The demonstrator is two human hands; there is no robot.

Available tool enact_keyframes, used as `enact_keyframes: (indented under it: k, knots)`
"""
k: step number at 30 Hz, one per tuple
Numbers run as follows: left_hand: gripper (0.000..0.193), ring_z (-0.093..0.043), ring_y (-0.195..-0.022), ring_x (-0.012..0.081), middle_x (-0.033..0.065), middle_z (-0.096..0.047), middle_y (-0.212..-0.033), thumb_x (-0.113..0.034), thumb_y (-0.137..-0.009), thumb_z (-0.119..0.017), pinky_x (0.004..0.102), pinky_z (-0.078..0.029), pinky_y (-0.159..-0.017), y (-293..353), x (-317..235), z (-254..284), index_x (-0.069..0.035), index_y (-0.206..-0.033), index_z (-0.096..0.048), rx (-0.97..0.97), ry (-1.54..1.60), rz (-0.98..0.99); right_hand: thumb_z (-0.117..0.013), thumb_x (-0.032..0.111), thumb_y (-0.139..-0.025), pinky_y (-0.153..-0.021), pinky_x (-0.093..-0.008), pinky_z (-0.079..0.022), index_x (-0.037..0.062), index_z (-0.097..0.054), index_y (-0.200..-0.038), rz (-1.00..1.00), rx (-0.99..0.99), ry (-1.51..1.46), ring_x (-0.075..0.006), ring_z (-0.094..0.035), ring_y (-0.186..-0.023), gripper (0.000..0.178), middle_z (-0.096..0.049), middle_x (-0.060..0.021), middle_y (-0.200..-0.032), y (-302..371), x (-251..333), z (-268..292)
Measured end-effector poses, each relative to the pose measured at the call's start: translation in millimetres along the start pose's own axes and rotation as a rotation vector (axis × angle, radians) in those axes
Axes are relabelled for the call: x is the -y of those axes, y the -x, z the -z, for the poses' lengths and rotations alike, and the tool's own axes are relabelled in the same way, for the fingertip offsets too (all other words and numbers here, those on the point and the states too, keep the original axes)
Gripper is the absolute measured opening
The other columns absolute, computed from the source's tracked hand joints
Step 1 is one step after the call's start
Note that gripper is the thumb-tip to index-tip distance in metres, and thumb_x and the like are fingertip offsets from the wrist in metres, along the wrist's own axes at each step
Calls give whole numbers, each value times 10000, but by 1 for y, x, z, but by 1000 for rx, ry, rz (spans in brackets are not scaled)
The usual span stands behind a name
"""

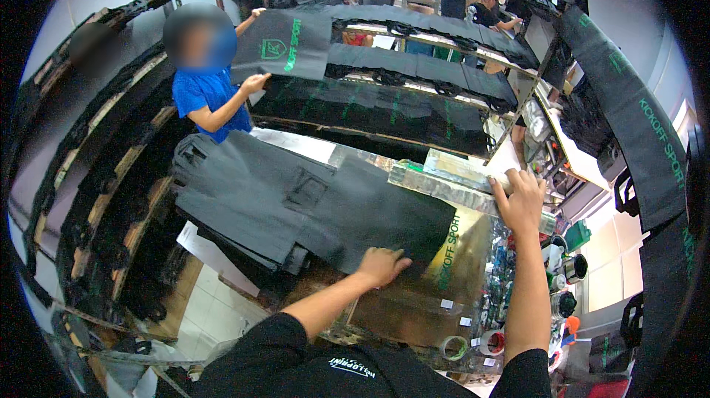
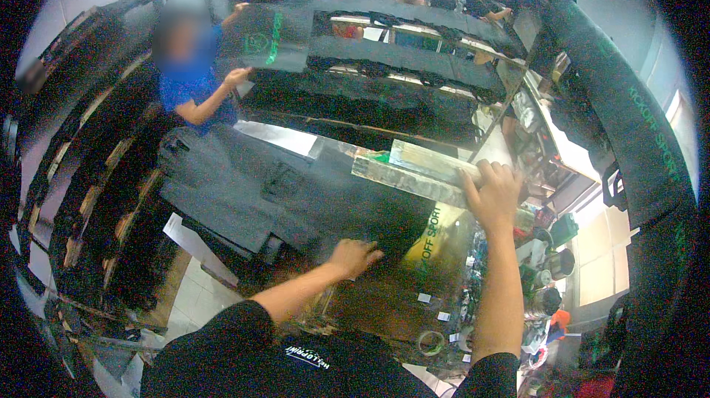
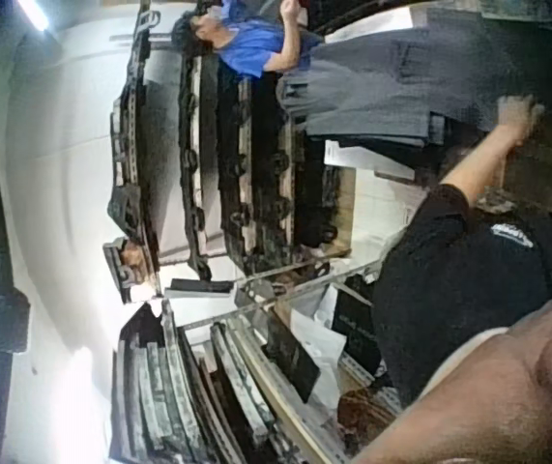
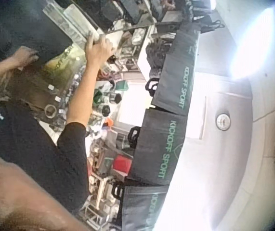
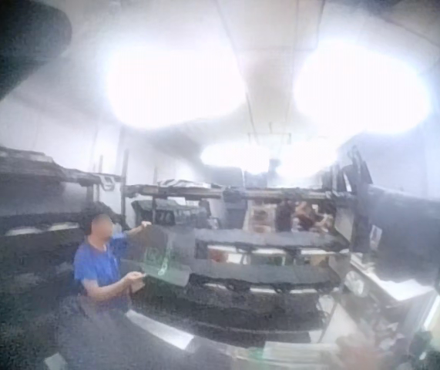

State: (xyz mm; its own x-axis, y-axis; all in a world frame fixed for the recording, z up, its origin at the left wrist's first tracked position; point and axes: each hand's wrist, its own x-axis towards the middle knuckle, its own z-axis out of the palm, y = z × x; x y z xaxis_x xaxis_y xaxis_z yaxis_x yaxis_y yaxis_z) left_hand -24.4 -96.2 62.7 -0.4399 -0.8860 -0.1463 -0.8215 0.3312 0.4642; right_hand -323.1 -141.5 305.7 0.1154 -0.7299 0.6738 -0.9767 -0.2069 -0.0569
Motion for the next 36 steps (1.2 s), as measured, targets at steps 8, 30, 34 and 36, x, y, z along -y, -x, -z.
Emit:
enact_keyframes:
  k: [8,30,34,36]
  knots:
    - [1132,-193,-1612,445,160,-309,-1735,-942,-829,-465,754,-27,-1234,-1,35,-104,-130,-1619,-462,23,-326,-476,-658,581,-957,-900,-508,-400,73,-715,-965,27,-12,41,-336,-676,-920,512,-715,-147,-917,1,-13,-8]
    - [1236,-52,-1610,530,170,-179,-1774,-964,-801,-473,800,38,-1191,-10,-61,-159,-100,-1675,-340,5,-194,-282,-645,662,-926,-857,-502,-394,109,-758,-886,59,-103,22,-310,-689,-850,566,-721,-122,-851,-12,-28,-19]
    - [1238,-72,-1607,532,178,-190,-1770,-969,-801,-462,800,28,-1193,-7,-63,-159,-97,-1672,-346,3,-187,-293,-641,659,-934,-855,-503,-392,107,-747,-884,54,-93,38,-313,-690,-846,564,-719,-122,-850,-12,-26,-15]
    - [1241,-77,-1607,532,179,-193,-1769,-972,-798,-459,800,26,-1194,-7,-65,-156,-97,-1670,-350,22,-188,-288,-635,649,-945,-861,-508,-392,106,-727,-885,52,-82,37,-318,-694,-861,554,-716,-124,-849,-10,-27,-17]
